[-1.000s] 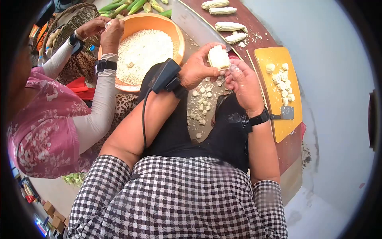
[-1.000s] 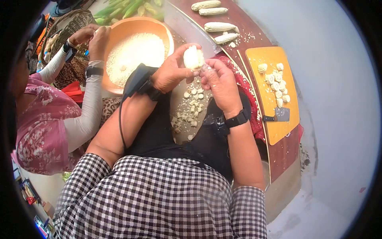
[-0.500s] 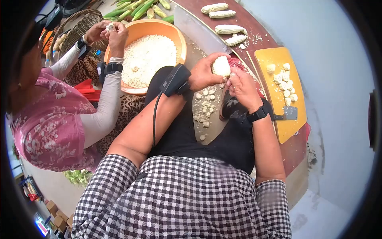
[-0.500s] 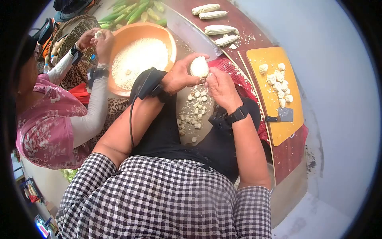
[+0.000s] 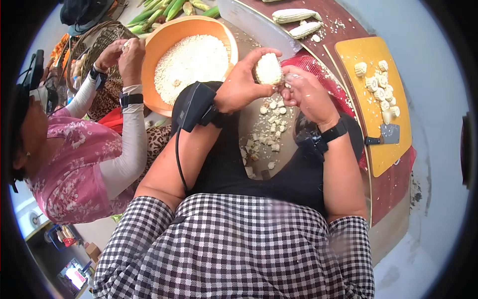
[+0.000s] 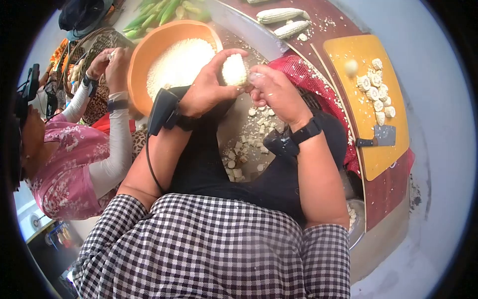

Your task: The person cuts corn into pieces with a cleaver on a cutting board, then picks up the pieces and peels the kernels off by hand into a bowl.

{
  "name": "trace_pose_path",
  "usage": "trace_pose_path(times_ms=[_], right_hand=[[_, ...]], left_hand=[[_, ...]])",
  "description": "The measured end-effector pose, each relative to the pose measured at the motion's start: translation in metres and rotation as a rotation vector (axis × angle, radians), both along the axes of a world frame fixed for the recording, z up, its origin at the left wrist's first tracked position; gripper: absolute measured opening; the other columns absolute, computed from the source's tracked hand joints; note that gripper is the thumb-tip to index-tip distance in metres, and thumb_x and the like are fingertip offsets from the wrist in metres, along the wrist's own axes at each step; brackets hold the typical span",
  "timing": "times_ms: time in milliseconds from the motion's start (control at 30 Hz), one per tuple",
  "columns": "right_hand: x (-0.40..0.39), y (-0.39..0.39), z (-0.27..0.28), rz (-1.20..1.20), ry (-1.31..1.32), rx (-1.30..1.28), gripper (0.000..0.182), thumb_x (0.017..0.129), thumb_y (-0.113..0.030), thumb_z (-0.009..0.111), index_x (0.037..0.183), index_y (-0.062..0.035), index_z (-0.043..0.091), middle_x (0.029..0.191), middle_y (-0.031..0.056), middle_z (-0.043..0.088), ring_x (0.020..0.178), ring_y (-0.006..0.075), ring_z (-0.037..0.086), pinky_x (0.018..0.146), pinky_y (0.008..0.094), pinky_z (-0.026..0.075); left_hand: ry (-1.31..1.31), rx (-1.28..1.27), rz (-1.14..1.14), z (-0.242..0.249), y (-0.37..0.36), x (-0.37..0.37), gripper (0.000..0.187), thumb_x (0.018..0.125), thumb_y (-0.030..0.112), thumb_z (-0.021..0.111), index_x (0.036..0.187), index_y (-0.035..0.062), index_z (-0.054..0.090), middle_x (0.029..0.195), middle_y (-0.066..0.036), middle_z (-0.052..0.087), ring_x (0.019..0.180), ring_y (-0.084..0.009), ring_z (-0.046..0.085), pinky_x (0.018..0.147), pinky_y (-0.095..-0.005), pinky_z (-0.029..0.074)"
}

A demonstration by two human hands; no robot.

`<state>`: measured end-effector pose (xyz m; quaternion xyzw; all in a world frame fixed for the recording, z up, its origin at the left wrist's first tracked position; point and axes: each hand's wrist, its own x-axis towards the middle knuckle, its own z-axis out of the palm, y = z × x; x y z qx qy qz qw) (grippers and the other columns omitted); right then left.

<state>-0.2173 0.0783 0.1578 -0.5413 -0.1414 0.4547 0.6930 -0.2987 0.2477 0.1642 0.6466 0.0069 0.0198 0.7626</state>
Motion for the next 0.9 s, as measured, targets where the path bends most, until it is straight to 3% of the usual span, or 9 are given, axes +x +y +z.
trace_pose_path(times_ms=[100, 200, 400, 500, 600, 700, 833, 900], right_hand=[[0.003, 0.002, -0.002, 0.092, -0.272, -0.144, 0.017, 0.09, -0.019, 0.053, 0.083, -0.0034, 0.054, 0.067, -0.0018, 0.049, 0.06, 0.0064, 0.046, 0.054, 0.0233, 0.04], [0.003, 0.004, -0.009, 0.101, -0.446, -0.13, 0.019, 0.088, -0.02, 0.054, 0.083, -0.0011, 0.053, 0.067, 0.0019, 0.049, 0.061, 0.0084, 0.047, 0.054, 0.0277, 0.041], [0.001, 0.003, -0.017, 0.152, -0.698, -0.209, 0.025, 0.087, -0.022, 0.051, 0.085, 0.0027, 0.05, 0.071, 0.0202, 0.053, 0.065, 0.0334, 0.056, 0.061, 0.0405, 0.044], [-0.002, 0.003, -0.014, 0.181, -0.779, -0.283, 0.023, 0.088, -0.02, 0.047, 0.087, 0.0033, 0.05, 0.076, 0.0252, 0.055, 0.073, 0.0423, 0.055, 0.064, 0.0439, 0.044], [-0.003, 0.005, -0.03, 0.074, -0.994, -0.21, 0.02, 0.088, -0.017, 0.045, 0.09, 0.0032, 0.049, 0.075, 0.0255, 0.056, 0.073, 0.043, 0.056, 0.064, 0.0456, 0.043], [0.003, 0.004, -0.032, 0.091, -0.954, -0.237, 0.02, 0.087, -0.015, 0.046, 0.093, 0.0038, 0.049, 0.079, 0.0286, 0.055, 0.075, 0.046, 0.054, 0.065, 0.0465, 0.043], [0.006, 0.005, -0.025, 0.099, -0.478, -0.209, 0.018, 0.09, -0.017, 0.046, 0.092, -0.0001, 0.051, 0.074, 0.0174, 0.057, 0.064, 0.0285, 0.057, 0.055, 0.0363, 0.045], [0.008, 0.002, -0.012, 0.096, -0.061, -0.145, 0.018, 0.092, -0.019, 0.047, 0.089, -0.0025, 0.052, 0.073, 0.0088, 0.056, 0.061, 0.0156, 0.056, 0.051, 0.0286, 0.045]], left_hand=[[0.021, 0.175, 0.0, 0.002, -0.001, -0.001, 0.059, 0.071, -0.005, 0.063, 0.127, 0.0068, 0.048, 0.095, -0.001, 0.057, 0.084, -0.0076, 0.054, 0.073, -0.0231, 0.047], [0.053, 0.206, -0.015, -0.001, 0.0, -0.001, 0.059, 0.071, -0.005, 0.061, 0.127, 0.0067, 0.048, 0.093, -0.001, 0.056, 0.08, -0.0066, 0.053, 0.069, -0.0218, 0.046], [0.076, 0.294, -0.016, -0.006, -0.003, -0.002, 0.058, 0.07, -0.005, 0.061, 0.126, 0.0067, 0.049, 0.091, -0.001, 0.057, 0.078, -0.0064, 0.054, 0.067, -0.0222, 0.047], [0.041, 0.407, 0.004, -0.013, -0.004, -0.002, 0.057, 0.071, -0.005, 0.062, 0.125, 0.007, 0.049, 0.091, -0.001, 0.058, 0.079, -0.0071, 0.054, 0.069, -0.0235, 0.047], [0.043, 0.454, 0.014, -0.01, -0.006, -0.001, 0.057, 0.071, -0.005, 0.062, 0.125, 0.0069, 0.049, 0.092, -0.001, 0.057, 0.081, -0.0084, 0.054, 0.072, -0.0246, 0.047], [0.068, 0.325, 0.007, -0.01, -0.005, -0.001, 0.057, 0.07, -0.004, 0.062, 0.124, 0.0059, 0.049, 0.095, -0.001, 0.056, 0.084, -0.0091, 0.053, 0.075, -0.0246, 0.046], [0.034, 0.257, 0.013, -0.002, -0.005, 0.002, 0.058, 0.069, -0.004, 0.063, 0.124, 0.0044, 0.049, 0.1, -0.001, 0.054, 0.089, -0.0089, 0.051, 0.079, -0.0239, 0.044], [0.048, 0.22, -0.005, 0.001, -0.002, 0.002, 0.058, 0.069, -0.004, 0.063, 0.125, 0.0042, 0.048, 0.101, -0.002, 0.053, 0.089, -0.0088, 0.051, 0.079, -0.0235, 0.044]])
